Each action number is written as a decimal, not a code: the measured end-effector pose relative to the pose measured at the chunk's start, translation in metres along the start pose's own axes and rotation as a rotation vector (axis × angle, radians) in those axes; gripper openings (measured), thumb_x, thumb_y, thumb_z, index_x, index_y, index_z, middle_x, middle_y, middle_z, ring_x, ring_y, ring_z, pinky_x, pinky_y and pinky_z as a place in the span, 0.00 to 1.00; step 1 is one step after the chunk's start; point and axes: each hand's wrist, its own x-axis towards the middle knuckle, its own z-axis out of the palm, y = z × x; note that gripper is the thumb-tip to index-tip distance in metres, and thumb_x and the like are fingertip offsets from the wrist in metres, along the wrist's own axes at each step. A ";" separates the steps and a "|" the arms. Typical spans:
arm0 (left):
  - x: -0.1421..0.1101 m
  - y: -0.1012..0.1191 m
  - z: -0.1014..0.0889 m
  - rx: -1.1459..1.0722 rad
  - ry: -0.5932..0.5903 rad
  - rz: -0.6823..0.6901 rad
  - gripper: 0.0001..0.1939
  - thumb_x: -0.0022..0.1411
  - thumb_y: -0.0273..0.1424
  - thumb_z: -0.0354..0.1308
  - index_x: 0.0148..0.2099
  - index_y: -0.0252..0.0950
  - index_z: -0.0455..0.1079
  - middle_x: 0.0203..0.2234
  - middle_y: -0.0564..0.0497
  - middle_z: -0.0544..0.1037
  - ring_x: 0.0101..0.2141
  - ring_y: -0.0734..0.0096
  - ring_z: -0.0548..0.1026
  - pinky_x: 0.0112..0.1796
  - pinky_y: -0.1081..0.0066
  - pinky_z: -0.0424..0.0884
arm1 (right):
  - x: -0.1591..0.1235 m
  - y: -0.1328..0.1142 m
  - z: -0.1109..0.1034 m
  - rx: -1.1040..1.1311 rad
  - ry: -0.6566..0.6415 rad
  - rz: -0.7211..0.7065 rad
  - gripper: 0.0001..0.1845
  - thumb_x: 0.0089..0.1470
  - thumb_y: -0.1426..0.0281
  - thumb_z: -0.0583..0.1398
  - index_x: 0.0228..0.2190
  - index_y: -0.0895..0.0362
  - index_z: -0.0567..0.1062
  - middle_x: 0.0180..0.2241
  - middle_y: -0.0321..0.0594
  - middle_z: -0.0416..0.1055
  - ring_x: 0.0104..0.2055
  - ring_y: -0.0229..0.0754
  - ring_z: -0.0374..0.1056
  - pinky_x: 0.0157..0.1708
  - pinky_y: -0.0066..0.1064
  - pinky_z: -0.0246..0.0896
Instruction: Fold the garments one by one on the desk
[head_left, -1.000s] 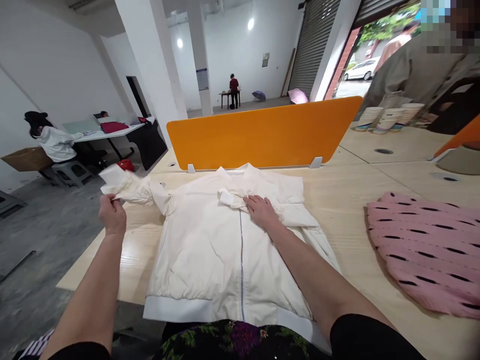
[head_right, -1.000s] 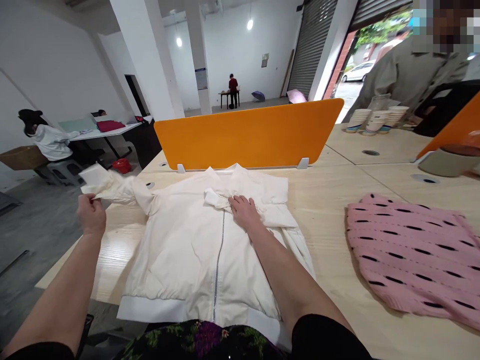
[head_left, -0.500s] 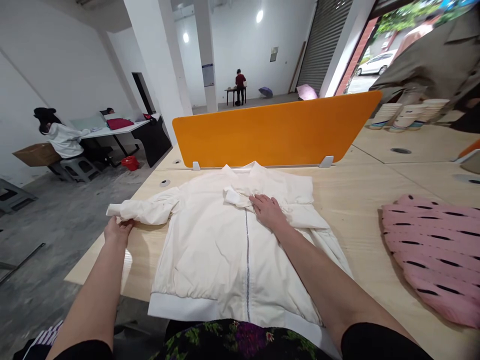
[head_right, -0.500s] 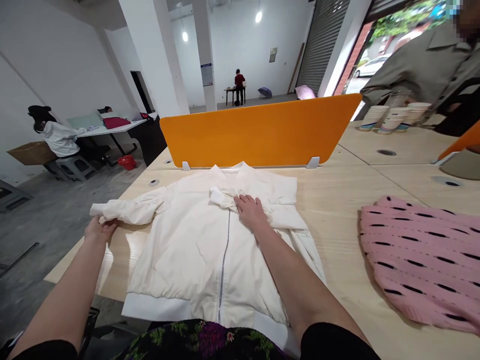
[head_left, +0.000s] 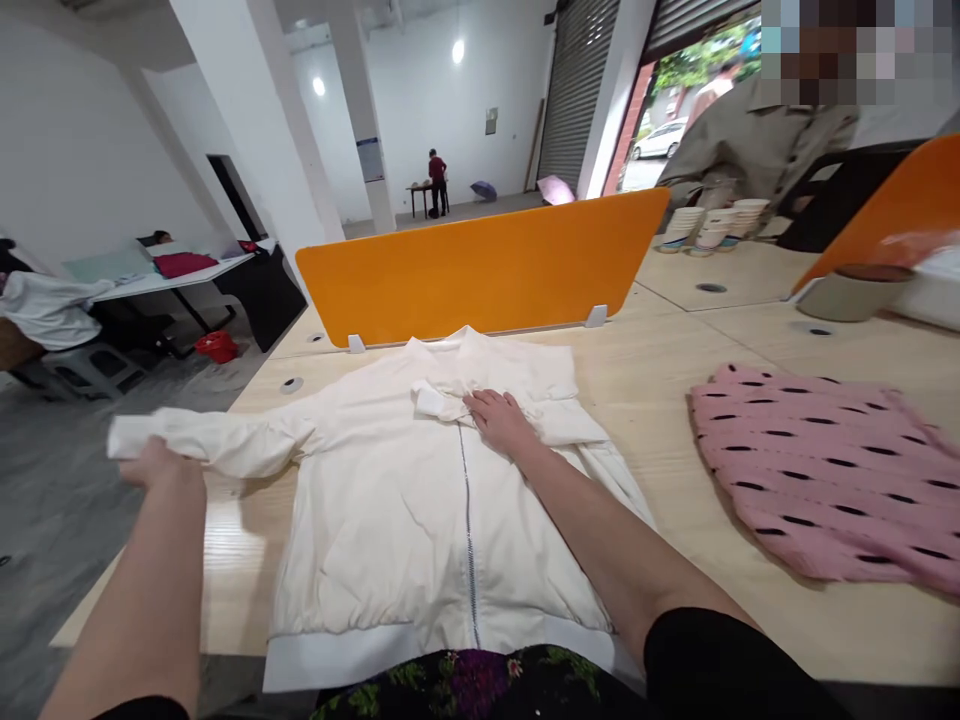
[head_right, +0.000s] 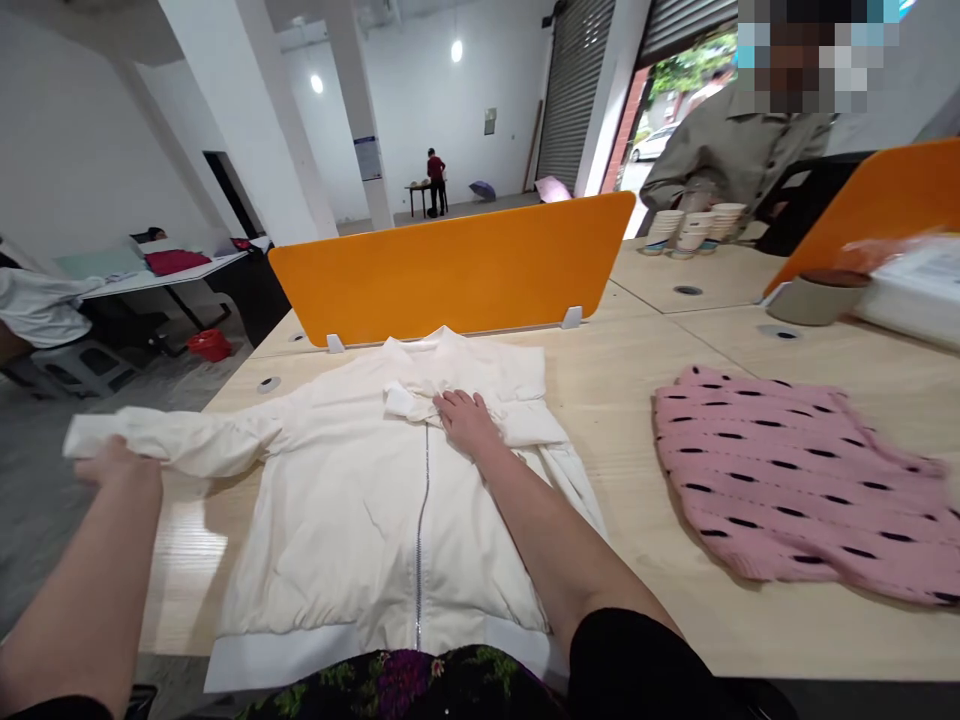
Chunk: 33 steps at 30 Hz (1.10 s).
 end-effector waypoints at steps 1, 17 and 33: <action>-0.002 0.011 0.010 -0.009 0.033 0.050 0.20 0.69 0.34 0.43 0.62 0.39 0.54 0.60 0.48 0.62 0.59 0.58 0.61 0.55 0.50 0.63 | 0.000 0.000 0.000 0.009 0.003 0.001 0.21 0.63 0.69 0.48 0.56 0.50 0.68 0.60 0.41 0.63 0.62 0.48 0.55 0.60 0.51 0.45; -0.164 -0.033 0.125 0.736 -0.890 0.925 0.31 0.66 0.47 0.42 0.66 0.38 0.55 0.67 0.43 0.51 0.66 0.48 0.46 0.60 0.43 0.49 | 0.014 0.037 0.007 0.809 0.248 0.251 0.20 0.57 0.57 0.55 0.44 0.54 0.77 0.49 0.43 0.74 0.53 0.46 0.67 0.56 0.43 0.58; -0.161 -0.083 0.136 0.872 -0.861 0.826 0.33 0.67 0.47 0.38 0.69 0.35 0.48 0.66 0.44 0.55 0.64 0.53 0.53 0.61 0.49 0.49 | 0.018 0.005 -0.016 0.613 0.315 0.303 0.10 0.54 0.65 0.51 0.30 0.55 0.69 0.28 0.36 0.69 0.32 0.41 0.63 0.33 0.30 0.57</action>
